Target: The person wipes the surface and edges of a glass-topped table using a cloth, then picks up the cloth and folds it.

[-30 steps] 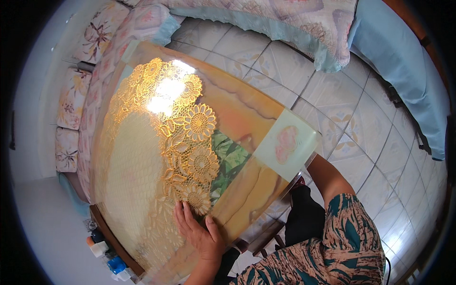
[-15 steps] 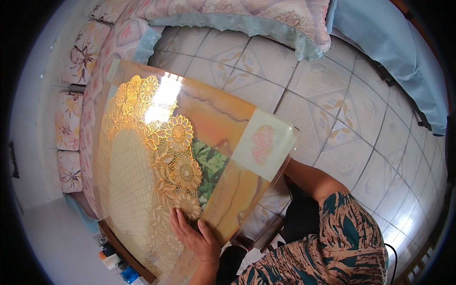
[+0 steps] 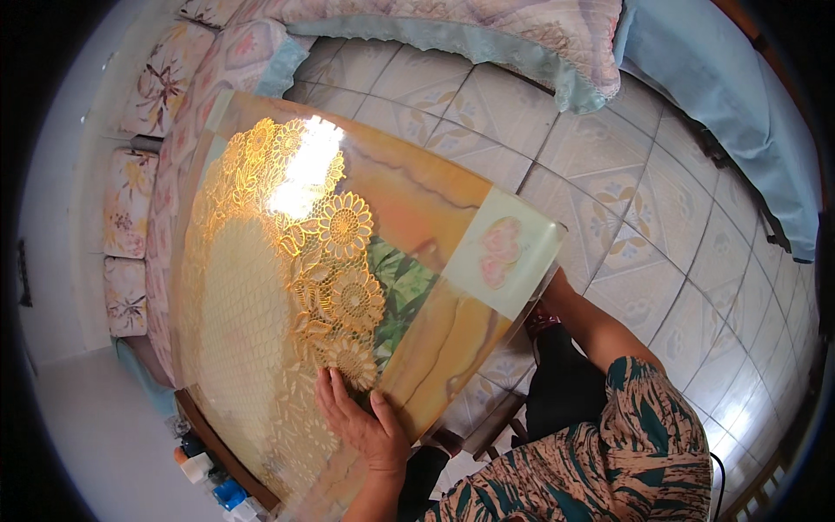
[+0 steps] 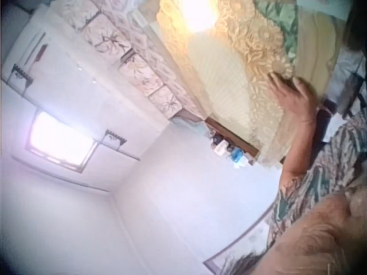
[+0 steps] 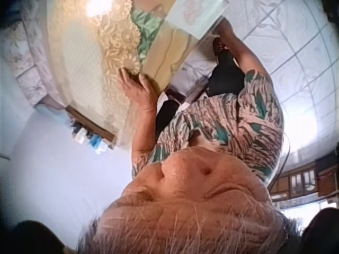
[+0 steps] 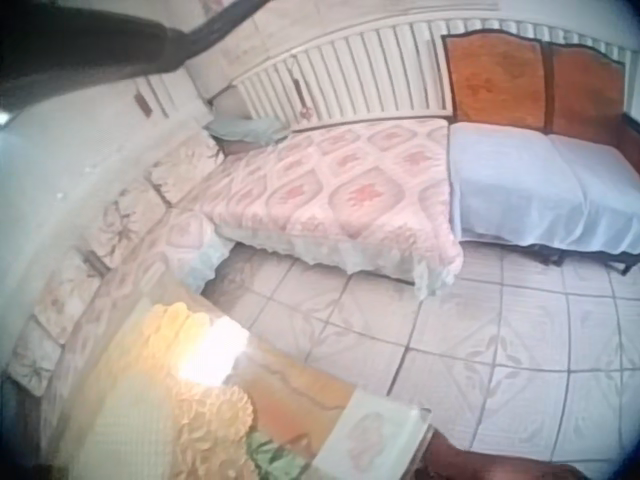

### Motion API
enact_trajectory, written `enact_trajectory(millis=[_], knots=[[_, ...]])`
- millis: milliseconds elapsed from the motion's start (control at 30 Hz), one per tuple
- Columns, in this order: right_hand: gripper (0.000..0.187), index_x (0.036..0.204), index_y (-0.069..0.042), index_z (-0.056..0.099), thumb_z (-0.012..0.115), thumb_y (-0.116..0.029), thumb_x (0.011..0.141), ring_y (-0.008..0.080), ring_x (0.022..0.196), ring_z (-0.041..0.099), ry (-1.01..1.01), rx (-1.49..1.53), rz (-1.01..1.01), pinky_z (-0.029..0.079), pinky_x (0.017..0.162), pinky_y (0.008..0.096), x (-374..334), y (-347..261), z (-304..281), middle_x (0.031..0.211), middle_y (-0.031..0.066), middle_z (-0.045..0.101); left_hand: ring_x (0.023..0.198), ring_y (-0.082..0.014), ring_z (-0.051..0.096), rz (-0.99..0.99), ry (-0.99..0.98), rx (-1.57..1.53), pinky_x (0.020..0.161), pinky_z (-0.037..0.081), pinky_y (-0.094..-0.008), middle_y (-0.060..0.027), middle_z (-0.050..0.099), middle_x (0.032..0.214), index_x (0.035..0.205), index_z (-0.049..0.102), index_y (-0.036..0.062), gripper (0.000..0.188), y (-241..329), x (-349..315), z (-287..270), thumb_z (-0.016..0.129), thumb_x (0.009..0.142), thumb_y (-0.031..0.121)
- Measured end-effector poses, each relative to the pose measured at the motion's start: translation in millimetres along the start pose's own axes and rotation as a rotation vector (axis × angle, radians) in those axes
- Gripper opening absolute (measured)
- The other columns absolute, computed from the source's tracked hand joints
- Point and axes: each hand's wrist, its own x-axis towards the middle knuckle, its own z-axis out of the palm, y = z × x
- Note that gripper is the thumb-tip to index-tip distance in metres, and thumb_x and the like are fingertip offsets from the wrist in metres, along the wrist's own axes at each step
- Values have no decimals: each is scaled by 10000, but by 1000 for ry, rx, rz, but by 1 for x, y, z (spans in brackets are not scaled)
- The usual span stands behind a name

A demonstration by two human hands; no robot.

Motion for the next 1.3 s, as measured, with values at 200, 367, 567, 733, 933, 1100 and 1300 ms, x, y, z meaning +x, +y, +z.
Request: enact_trajectory(millis=[200, 367, 567, 733, 933, 1100, 1300], knots=[[312, 1174, -14, 527, 517, -140, 889, 221, 920, 622, -6, -382, -99, 518, 750, 333, 58, 56, -9, 1037, 109, 622, 1331, -396, 280, 15, 2, 24, 1095, 193, -471, -226, 312, 1437, 1386, 332, -6, 546, 0, -2, -2, 443, 919, 252], [317, 1200, -16, 502, 488, -146, 911, 226, 919, 618, -83, -227, -29, 523, 756, 342, 24, 27, -24, 1048, 113, 609, 1329, -397, 278, -1, 15, 23, 1094, 193, -483, -222, 320, 1434, 1385, 341, 6, 559, -5, -8, 2, 477, 910, 267], [362, 1253, -86, 467, 481, -99, 891, 230, 975, 593, 11, -243, -41, 536, 772, 378, -59, -32, 52, 1145, 95, 558, 1342, -369, 271, -9, 154, -59, 1096, 185, -479, -172, 344, 1439, 1377, 367, 37, 580, -20, -12, 19, 529, 883, 293], [335, 1216, -112, 477, 404, -66, 892, 218, 946, 602, 87, -245, -97, 547, 743, 411, -91, -15, 101, 1113, 76, 574, 1346, -336, 291, 70, 206, -290, 1099, 195, -456, -163, 358, 1441, 1341, 428, 37, 583, -50, -15, 30, 599, 843, 288], [355, 1274, -97, 427, 321, -73, 936, 246, 903, 638, 90, -288, -326, 567, 733, 412, -101, 64, 134, 1121, 87, 588, 1314, -357, 340, 29, 268, -377, 1091, 259, -422, -205, 380, 1410, 1353, 412, 27, 595, -170, -82, 5, 636, 831, 203], [326, 1195, -116, 442, 384, -56, 880, 205, 786, 605, 100, -384, -218, 538, 572, 378, -138, 174, 157, 978, 77, 587, 1356, -366, 255, -197, 118, -141, 1103, 223, -442, -204, 292, 1462, 1408, 317, 22, 752, -252, -179, -18, 653, 816, 342], [109, 947, -31, 480, 419, -41, 858, 223, 562, 521, -156, -197, 179, 508, 476, 495, -178, 247, 175, 722, 73, 482, 1398, -374, 142, -275, -54, -95, 1113, 160, -493, -183, 173, 1517, 1448, 225, 39, 945, -255, -196, -27, 646, 769, 542]])
